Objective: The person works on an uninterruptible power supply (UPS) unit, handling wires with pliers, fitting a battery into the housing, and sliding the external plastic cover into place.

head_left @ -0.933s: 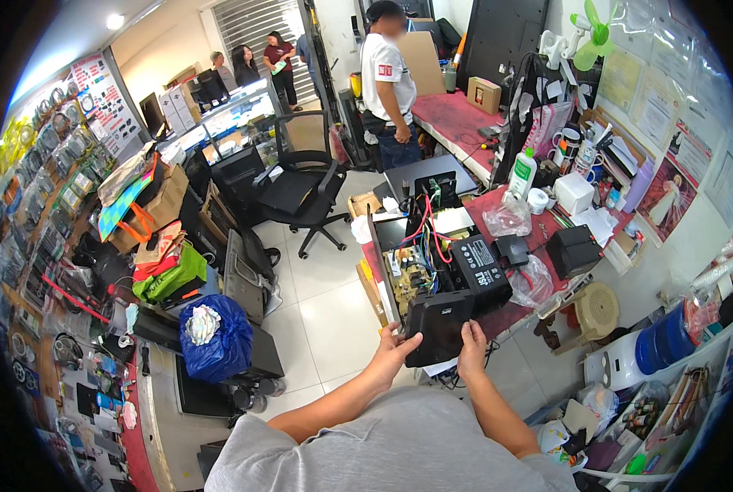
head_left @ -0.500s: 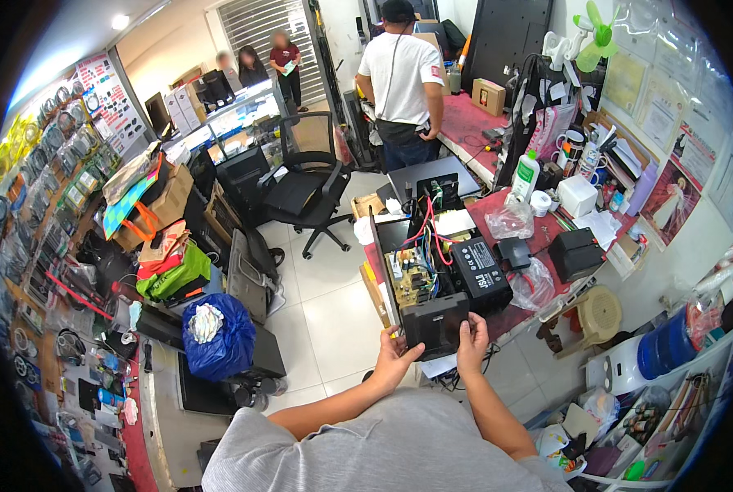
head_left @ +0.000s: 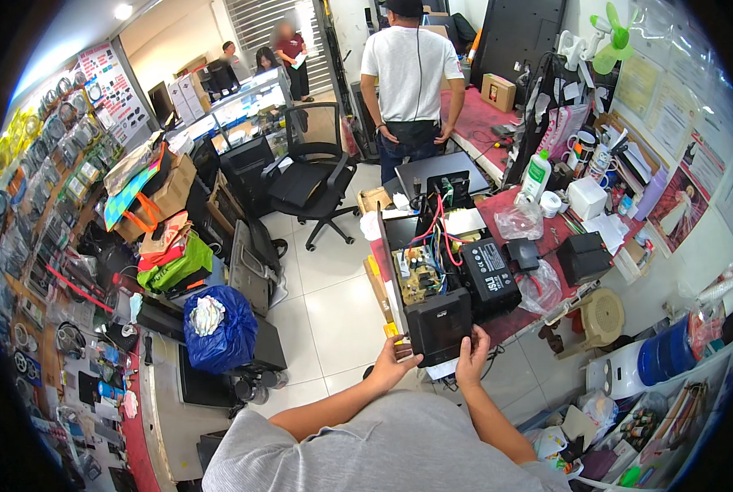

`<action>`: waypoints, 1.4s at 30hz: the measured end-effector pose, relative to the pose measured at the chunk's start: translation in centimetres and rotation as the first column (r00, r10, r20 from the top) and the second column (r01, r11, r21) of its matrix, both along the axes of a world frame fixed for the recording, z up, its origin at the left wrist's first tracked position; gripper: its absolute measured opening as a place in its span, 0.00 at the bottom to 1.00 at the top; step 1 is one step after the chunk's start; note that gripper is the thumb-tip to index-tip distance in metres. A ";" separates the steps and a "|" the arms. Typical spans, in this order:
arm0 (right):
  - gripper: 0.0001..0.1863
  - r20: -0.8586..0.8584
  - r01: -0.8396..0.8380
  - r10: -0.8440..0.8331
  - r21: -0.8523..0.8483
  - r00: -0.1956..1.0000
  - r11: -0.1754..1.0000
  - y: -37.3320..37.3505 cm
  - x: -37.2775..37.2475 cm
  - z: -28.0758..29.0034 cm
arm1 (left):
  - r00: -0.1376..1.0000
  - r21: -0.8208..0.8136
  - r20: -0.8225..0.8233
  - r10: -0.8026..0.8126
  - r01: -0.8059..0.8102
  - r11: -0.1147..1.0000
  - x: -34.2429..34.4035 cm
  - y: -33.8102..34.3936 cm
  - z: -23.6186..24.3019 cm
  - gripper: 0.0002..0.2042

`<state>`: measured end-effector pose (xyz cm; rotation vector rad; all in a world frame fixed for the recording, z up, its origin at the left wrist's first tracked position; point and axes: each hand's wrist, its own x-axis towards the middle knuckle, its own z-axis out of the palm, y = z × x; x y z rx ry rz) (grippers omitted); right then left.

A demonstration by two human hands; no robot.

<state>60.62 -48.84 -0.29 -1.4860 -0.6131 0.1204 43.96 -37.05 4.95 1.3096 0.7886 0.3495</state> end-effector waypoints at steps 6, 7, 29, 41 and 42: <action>0.20 0.131 0.097 -0.092 -0.035 0.987 0.995 -1.5 -0.5 0.4 | 0.997 0.071 -0.064 -0.032 0.036 0.997 -1.7 1.5 -0.7 0.43; 0.20 0.120 0.115 -0.107 -0.060 0.987 0.992 -2.3 -0.5 0.4 | 0.997 0.080 -0.074 -0.035 0.041 0.996 -2.3 2.0 -0.9 0.43; 0.17 -0.102 -0.089 -0.173 -0.993 0.980 0.081 -14.6 -15.2 -31.5 | 0.768 0.044 -0.584 -0.262 0.352 0.935 -19.7 28.5 -9.2 0.43; 0.14 -0.378 -0.154 -0.327 -0.824 0.866 0.545 2.2 -16.0 -21.0 | 0.924 0.160 -0.197 -0.327 0.359 0.919 -7.9 39.5 -4.5 0.31; 0.14 -0.412 -0.125 -0.402 -0.809 0.817 0.575 2.6 -15.5 -20.0 | 0.933 0.156 -0.117 -0.340 0.356 0.921 -6.1 39.6 -3.6 0.28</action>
